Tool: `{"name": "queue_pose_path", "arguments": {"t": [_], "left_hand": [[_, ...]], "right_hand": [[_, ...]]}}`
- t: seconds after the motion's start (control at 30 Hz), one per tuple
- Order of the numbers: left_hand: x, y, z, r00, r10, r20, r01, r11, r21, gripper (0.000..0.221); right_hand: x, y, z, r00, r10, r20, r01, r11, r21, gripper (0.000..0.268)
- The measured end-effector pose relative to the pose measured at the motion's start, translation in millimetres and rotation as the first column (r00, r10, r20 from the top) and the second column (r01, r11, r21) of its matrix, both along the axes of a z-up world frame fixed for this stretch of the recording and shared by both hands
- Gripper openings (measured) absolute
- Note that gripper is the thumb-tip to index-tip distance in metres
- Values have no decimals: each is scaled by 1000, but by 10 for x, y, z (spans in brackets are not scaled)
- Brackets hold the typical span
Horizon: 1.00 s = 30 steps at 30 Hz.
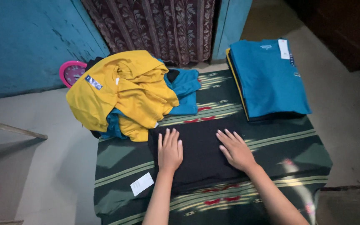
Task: Folding and smoothing out various t-shirts on a mat
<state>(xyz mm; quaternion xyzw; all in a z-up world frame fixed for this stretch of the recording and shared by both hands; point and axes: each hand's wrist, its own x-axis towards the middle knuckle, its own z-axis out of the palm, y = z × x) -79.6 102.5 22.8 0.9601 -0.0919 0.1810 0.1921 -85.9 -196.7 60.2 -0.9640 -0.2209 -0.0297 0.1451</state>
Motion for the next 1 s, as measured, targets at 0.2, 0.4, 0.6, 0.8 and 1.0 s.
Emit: {"name": "queue_pose_path", "arguments": {"t": [0.2, 0.4, 0.6, 0.8, 1.0], "left_hand": [[-815, 37, 338, 929, -310, -204, 316, 949, -6, 74], [-1184, 410, 463, 893, -323, -314, 367, 926, 90, 72], [-1241, 571, 246, 906, -355, -232, 406, 885, 229, 66], [-1352, 612, 429, 896, -312, -316, 385, 901, 199, 58], [-1346, 777, 201, 911, -383, -150, 411, 840, 353, 65]], "right_hand": [[-570, -370, 22, 994, 69, -82, -65, 996, 58, 83], [-869, -613, -43, 993, 92, -68, -97, 992, -78, 69], [-923, -692, -5, 975, 199, 94, -185, 972, -144, 58], [-956, -783, -78, 995, 76, -58, -87, 973, -214, 73], [-982, -863, -174, 959, 204, 197, -165, 966, -200, 73]]}}
